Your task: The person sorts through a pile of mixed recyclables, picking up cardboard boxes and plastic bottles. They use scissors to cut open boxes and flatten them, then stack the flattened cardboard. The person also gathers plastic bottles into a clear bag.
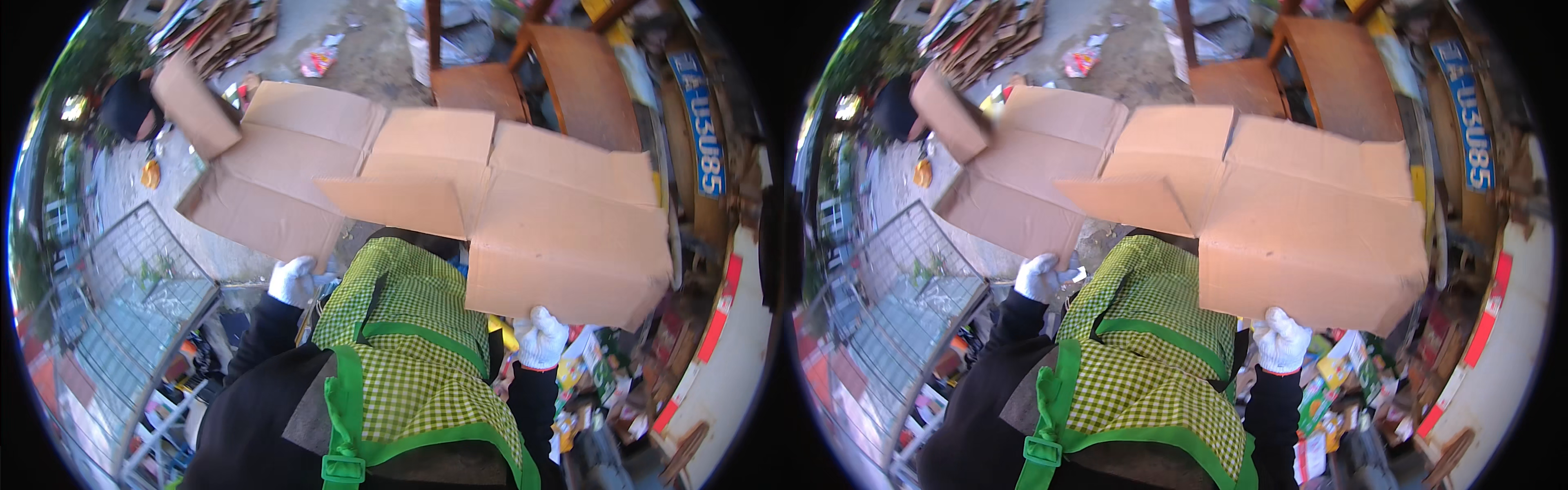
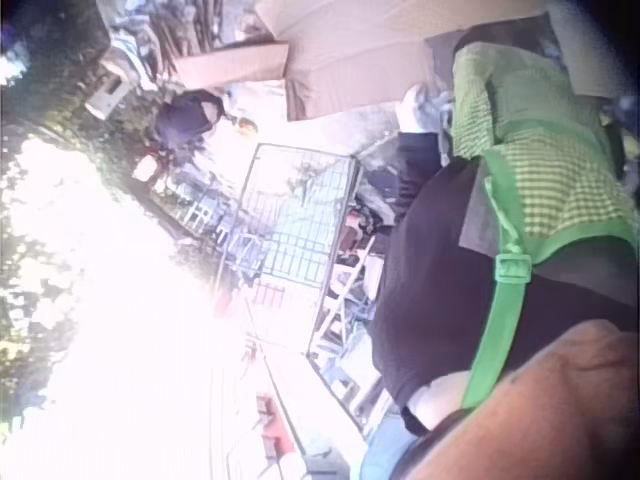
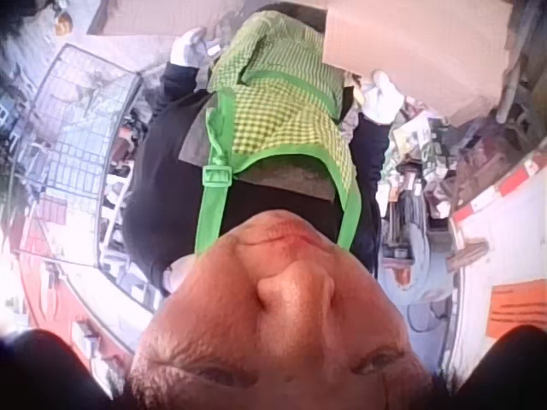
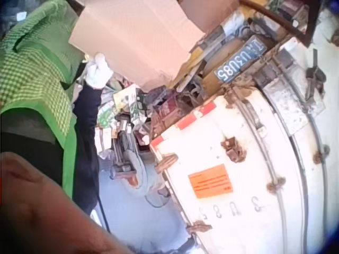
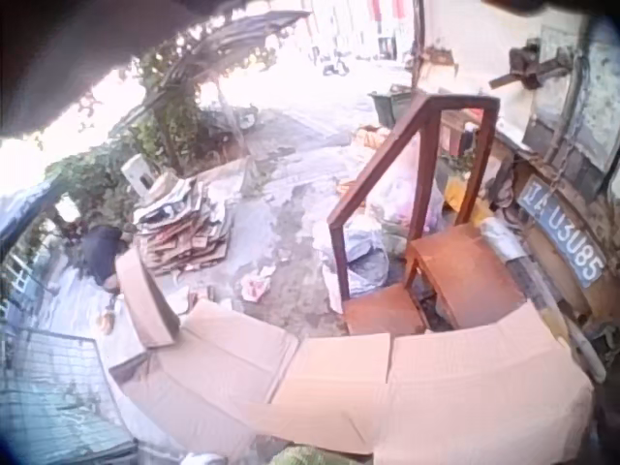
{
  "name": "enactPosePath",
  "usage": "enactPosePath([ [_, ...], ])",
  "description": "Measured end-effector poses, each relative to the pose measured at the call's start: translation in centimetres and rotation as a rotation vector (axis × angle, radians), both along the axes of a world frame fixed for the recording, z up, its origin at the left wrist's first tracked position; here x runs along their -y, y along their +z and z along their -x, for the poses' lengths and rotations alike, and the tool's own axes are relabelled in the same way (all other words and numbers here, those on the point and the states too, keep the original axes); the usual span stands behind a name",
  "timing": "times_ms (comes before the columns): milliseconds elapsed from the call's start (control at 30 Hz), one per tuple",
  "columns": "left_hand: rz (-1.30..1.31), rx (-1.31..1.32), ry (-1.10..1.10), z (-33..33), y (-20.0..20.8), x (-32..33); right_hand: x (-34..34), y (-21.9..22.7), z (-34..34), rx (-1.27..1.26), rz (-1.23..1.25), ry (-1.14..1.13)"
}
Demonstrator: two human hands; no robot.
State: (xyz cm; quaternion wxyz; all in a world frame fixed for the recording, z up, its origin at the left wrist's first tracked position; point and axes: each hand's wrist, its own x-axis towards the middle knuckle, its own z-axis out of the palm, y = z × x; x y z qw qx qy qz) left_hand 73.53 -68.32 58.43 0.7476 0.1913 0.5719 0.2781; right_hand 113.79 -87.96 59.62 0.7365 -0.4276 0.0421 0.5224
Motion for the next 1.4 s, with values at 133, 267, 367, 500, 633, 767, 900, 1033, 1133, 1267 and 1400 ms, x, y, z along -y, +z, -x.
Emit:
enactPosePath([
  [133,-0.127,0.320,0.420,0.2,-2.7,1.1,-2.4,-0.7,-0.6,-0.017,-0.106,0.048],
  [267,-0.019,0.562,0.703,0.2,-3.5,1.1,-6.8,-0.9,-0.9,-0.208,-0.297,0.183],
  [367,0.021,0.429,0.709,0.6,-2.1,0.1,-10.1,-1.6,-1.5,-0.302,-0.392,0.195],
  [500,-0.189,0.646,0.708,3.0,0.2,-2.1,-13.9,-2.9,1.0,-0.314,-0.214,0.160],
  [633,-0.339,0.662,0.633,8.8,0.9,-5.5,-17.6,-5.2,9.0,-0.214,0.080,0.116],
  [767,-0.312,0.468,0.611,16.3,2.3,-8.3,-20.1,-7.2,17.9,-0.091,0.561,0.406],
  [900,-0.464,0.390,0.532,23.3,4.5,-10.6,-25.4,-4.2,27.7,0.775,0.699,0.647],
  [1033,-0.557,0.218,0.568,30.2,6.4,-12.4,-34.1,3.7,39.2,1.868,0.288,0.491],
  [1133,-0.610,0.267,0.652,34.7,7.6,-13.7,-40.3,10.0,45.0,1.927,-0.397,0.606],
  [1267,-0.500,0.299,0.826,38.8,9.3,-15.6,-45.9,12.3,53.6,1.766,-0.546,1.009],
  [1400,-0.582,0.399,0.969,39.5,11.0,-16.7,-42.8,11.6,59.8,2.230,-0.844,0.751],
])
